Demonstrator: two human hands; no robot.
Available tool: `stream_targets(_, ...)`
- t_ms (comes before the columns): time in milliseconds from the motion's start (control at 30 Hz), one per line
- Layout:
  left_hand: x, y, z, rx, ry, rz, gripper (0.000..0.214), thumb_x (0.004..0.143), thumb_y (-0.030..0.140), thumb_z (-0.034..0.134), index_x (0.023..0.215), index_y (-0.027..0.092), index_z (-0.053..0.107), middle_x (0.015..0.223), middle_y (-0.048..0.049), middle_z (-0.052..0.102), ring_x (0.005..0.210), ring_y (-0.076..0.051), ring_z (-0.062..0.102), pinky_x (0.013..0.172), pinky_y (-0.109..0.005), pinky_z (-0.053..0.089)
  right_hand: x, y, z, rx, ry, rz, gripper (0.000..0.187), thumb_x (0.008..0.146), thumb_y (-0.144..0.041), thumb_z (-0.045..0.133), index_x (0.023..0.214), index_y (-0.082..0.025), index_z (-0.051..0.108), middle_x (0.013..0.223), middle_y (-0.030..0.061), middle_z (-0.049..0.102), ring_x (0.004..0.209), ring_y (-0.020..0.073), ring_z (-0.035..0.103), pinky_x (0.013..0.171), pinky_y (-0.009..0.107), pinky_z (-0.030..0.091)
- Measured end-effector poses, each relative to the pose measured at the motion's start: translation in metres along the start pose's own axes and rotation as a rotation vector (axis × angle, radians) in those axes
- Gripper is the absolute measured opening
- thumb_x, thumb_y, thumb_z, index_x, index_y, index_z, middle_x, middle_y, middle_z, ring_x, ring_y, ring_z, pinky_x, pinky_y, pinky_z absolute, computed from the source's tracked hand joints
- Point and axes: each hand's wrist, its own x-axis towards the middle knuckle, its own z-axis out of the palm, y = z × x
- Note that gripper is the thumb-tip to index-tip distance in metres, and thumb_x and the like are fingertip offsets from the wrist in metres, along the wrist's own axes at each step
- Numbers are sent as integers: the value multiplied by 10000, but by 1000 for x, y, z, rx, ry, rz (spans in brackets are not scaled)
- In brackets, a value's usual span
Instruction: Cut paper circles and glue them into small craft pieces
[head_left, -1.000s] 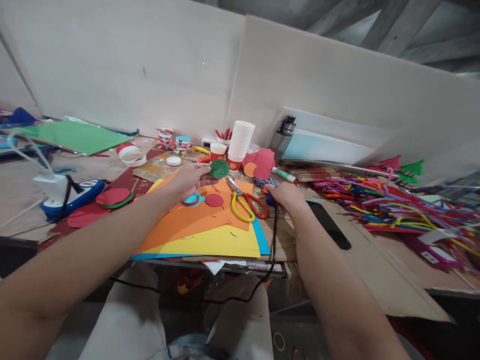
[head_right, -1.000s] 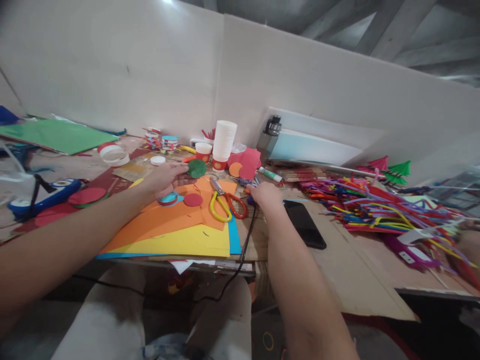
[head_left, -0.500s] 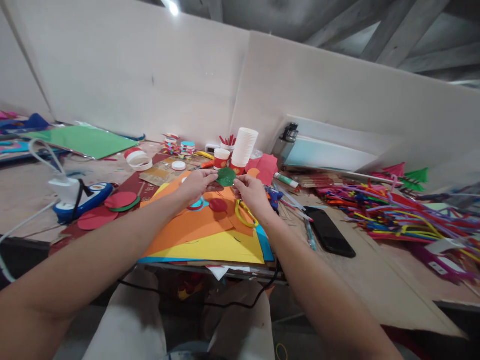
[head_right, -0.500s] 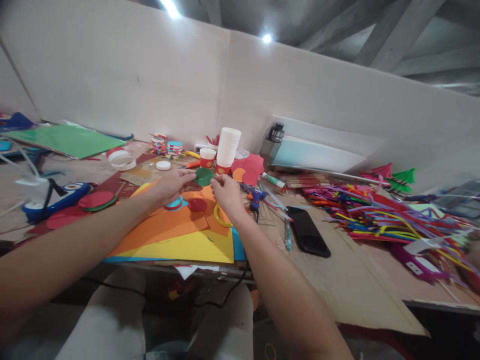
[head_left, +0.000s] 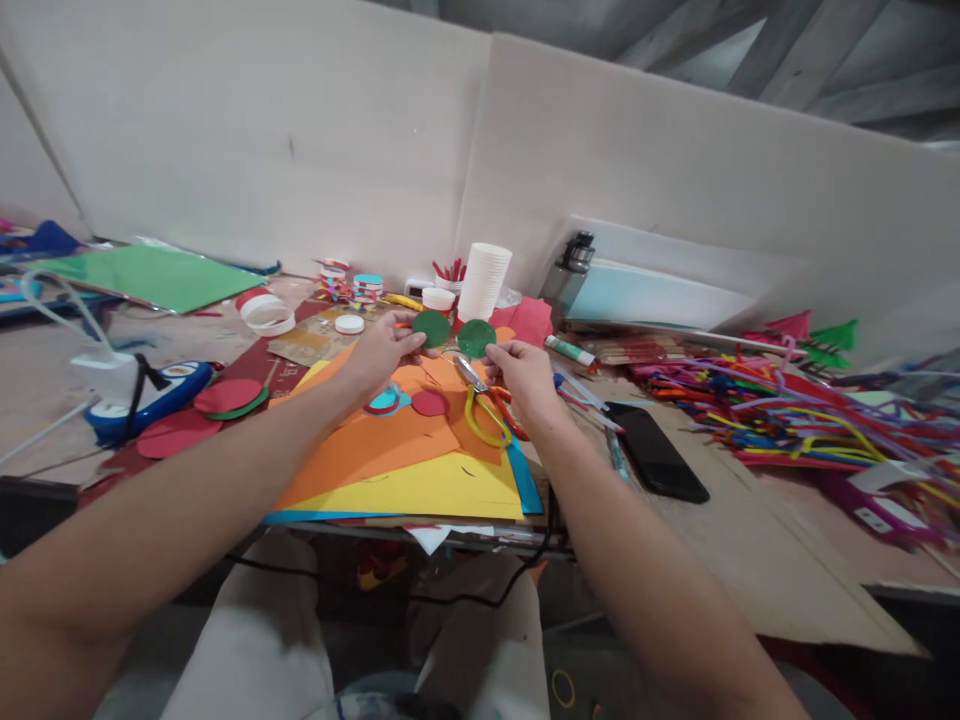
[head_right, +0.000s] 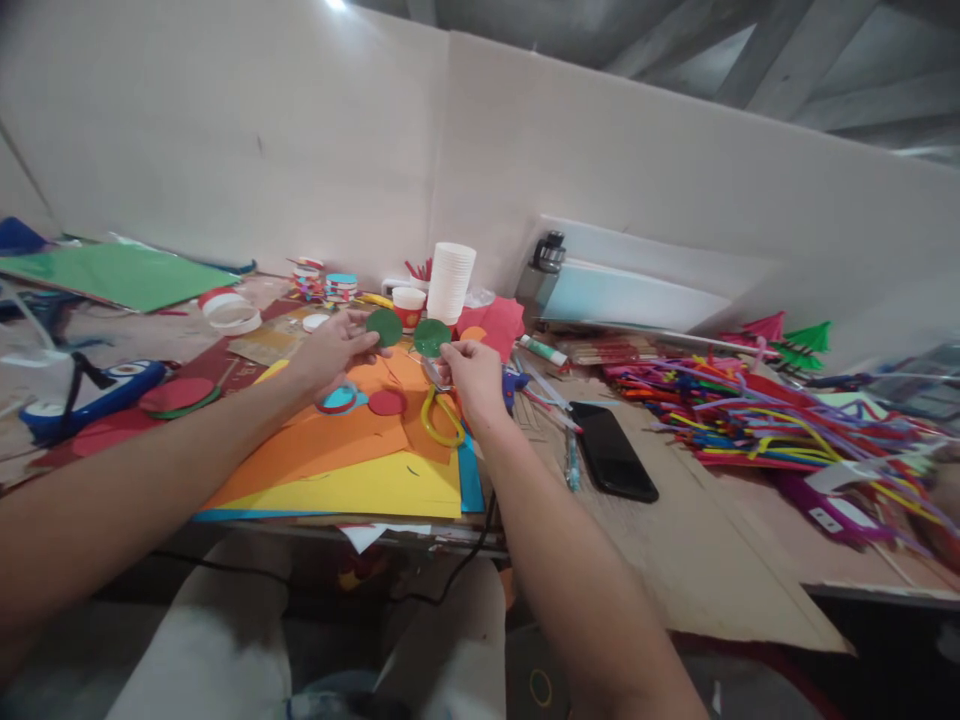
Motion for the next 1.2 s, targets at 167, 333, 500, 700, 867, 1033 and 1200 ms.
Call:
stream_targets(167, -4, 0, 3, 99, -38, -3, 226, 657, 260, 793, 716, 142, 610, 661, 6, 606, 565, -87, 569, 519, -209, 401, -1, 3, 3, -7, -28, -15, 144, 785, -177, 641, 651, -149, 595, 543, -22, 599, 426, 71, 519, 417, 190, 443)
stream_targets(333, -9, 3, 6, 214, -84, 8, 277, 598, 323, 836, 642, 150, 624, 536, 42, 503, 477, -54, 383, 485, -226, 302, -7, 0, 7, -47, -73, -18, 129, 802, -165, 614, 674, -151, 605, 546, -22, 607, 437, 71, 533, 451, 194, 466)
stream_targets(500, -10, 4, 8, 228, -47, 46, 345, 534, 317, 873, 644, 161, 586, 536, 46, 519, 476, -57, 402, 483, -224, 309, -7, 3, 10, -62, -143, 0, 122, 789, -195, 641, 677, -159, 612, 558, -21, 610, 448, 75, 539, 455, 196, 480)
stream_targets(700, -9, 1, 6, 262, -33, 2, 372, 510, 348, 888, 601, 153, 585, 573, 36, 530, 478, -51, 409, 475, -221, 319, -8, 5, 11, -52, -197, -1, 116, 783, -197, 652, 683, -151, 615, 586, -12, 619, 472, 74, 549, 477, 199, 497)
stream_targets(867, -8, -2, 5, 222, -27, -11, 396, 482, 362, 901, 596, 156, 582, 579, 30, 553, 500, -62, 439, 507, -224, 349, -10, 2, 11, -64, -236, -8, 126, 772, -206, 673, 674, -155, 613, 575, -27, 600, 463, 66, 538, 486, 193, 491)
stream_targets(1033, -5, -5, 3, 222, -54, -10, 374, 509, 355, 892, 601, 155, 590, 573, 17, 577, 504, -71, 462, 514, -228, 346, -11, 2, 11, -71, -255, -9, 128, 780, -190, 650, 662, -158, 611, 572, -29, 597, 474, 67, 548, 496, 192, 497)
stream_targets(1200, -2, -8, 0, 203, -80, 0, 324, 572, 340, 860, 618, 152, 600, 559, 14, 576, 498, -71, 462, 520, -230, 350, -12, 2, 12, -79, -279, -27, 137, 770, -217, 655, 654, -163, 607, 594, -23, 605, 496, 72, 558, 521, 200, 507)
